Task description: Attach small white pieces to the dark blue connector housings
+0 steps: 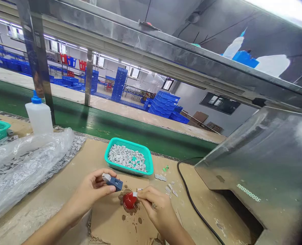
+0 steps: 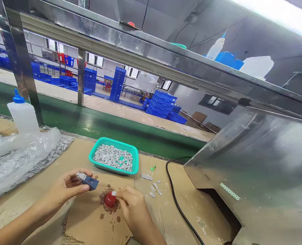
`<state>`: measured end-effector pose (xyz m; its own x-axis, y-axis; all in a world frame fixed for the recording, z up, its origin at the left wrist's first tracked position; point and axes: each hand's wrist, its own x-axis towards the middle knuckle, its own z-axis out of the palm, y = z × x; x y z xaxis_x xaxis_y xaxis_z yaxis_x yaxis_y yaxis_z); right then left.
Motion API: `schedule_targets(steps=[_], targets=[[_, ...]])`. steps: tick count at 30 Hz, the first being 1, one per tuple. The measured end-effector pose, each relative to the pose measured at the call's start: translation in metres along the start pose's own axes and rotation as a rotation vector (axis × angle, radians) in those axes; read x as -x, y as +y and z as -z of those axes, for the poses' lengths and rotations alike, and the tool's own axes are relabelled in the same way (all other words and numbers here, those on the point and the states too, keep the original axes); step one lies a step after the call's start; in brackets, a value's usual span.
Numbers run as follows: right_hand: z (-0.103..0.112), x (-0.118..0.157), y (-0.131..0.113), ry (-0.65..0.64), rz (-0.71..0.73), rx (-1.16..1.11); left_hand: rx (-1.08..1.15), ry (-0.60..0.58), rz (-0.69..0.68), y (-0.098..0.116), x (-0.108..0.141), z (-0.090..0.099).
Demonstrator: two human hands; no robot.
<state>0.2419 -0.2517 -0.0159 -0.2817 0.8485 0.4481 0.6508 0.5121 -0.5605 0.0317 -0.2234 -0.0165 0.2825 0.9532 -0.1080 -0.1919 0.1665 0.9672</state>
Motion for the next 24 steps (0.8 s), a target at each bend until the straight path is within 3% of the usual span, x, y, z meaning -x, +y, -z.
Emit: schedule_targets(steps=[4,6,13,20,24], targets=[[0.002,-0.009,-0.017,0.186,-0.064,-0.129,-0.09,-0.033,-0.062,0.001,0.002,-0.005],[0.0,-0.013,-0.028,0.218,-0.081,-0.209,-0.092,-0.055,-0.077,0.0,0.004,-0.007],[-0.013,-0.016,-0.039,0.091,-0.151,-0.432,-0.085,-0.073,-0.08,0.0,0.007,-0.011],[-0.014,-0.014,-0.04,-0.057,-0.162,-0.375,-0.029,-0.059,-0.085,0.0,0.008,-0.01],[-0.016,-0.009,-0.051,-0.005,-0.137,-0.394,0.114,-0.017,-0.107,-0.006,0.015,-0.016]])
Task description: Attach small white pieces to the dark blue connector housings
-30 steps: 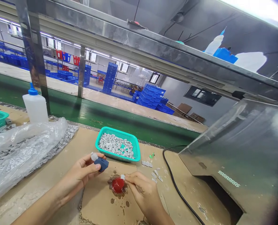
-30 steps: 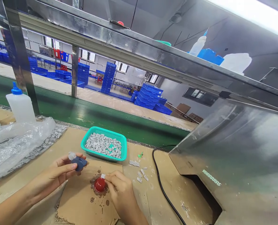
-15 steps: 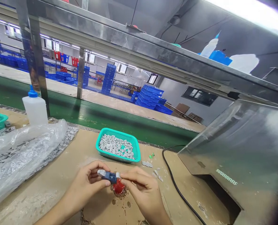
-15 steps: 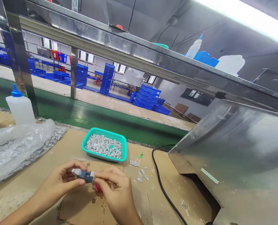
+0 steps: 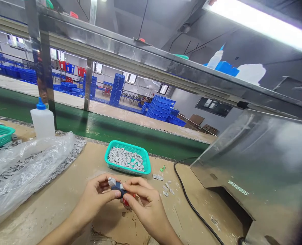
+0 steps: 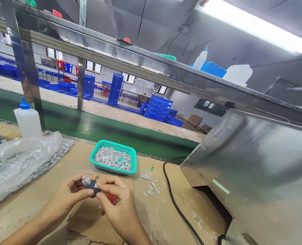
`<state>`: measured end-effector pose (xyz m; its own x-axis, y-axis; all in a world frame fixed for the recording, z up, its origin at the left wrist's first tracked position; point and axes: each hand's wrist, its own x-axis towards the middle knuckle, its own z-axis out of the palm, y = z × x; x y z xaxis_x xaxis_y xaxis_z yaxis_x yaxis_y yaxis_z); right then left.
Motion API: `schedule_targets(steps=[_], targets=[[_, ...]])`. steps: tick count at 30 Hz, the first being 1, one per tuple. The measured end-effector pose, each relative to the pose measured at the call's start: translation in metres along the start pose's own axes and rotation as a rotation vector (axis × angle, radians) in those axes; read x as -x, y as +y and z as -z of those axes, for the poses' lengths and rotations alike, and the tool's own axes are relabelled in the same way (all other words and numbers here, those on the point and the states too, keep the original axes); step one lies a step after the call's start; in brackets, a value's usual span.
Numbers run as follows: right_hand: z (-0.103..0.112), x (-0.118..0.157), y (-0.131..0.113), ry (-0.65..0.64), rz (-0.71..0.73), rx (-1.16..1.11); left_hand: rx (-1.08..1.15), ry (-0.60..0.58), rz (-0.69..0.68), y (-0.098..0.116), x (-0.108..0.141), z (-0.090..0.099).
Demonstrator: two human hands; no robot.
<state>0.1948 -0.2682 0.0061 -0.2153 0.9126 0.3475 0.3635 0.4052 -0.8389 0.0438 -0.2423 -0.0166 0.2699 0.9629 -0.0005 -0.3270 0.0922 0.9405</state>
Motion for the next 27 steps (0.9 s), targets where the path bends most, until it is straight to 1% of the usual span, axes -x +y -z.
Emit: schedule_targets(steps=[4,6,9,11,13,16,17,19,21,22,24,26,27], targets=[[-0.013,0.006,-0.011,0.052,0.086,0.047,0.229,0.081,0.003,-0.001,0.017,-0.004],[-0.02,0.009,-0.015,0.081,0.146,0.071,0.234,0.116,-0.012,0.003,0.028,-0.004],[-0.03,0.014,-0.018,0.121,0.262,0.112,0.197,0.154,-0.089,0.008,0.042,-0.001],[-0.034,0.017,-0.017,0.145,0.334,0.146,0.238,0.186,-0.134,0.008,0.049,-0.002],[-0.038,0.016,-0.016,0.151,0.385,0.206,0.366,0.198,-0.132,0.004,0.052,-0.005],[-0.044,0.007,-0.018,0.133,0.391,0.344,0.639,0.148,-0.025,0.001,0.047,-0.013],[-0.045,0.003,-0.019,0.134,0.376,0.373,0.704,0.125,0.008,0.001,0.043,-0.015],[-0.044,-0.005,-0.019,0.151,0.338,0.391,0.753,0.101,0.039,0.004,0.031,-0.016],[-0.034,-0.01,-0.013,0.172,0.307,0.374,0.727,0.122,0.025,0.009,0.014,-0.011],[-0.026,-0.013,-0.006,0.171,0.291,0.37,0.703,0.141,0.016,0.012,0.003,-0.006],[-0.004,-0.021,0.016,0.195,0.287,0.39,0.65,0.189,-0.011,0.019,-0.025,0.007],[0.02,-0.038,0.046,0.126,0.203,0.45,0.578,0.245,-0.05,0.025,-0.06,0.022],[0.031,-0.049,0.063,0.127,0.189,0.452,0.537,0.273,-0.071,0.028,-0.079,0.03]])
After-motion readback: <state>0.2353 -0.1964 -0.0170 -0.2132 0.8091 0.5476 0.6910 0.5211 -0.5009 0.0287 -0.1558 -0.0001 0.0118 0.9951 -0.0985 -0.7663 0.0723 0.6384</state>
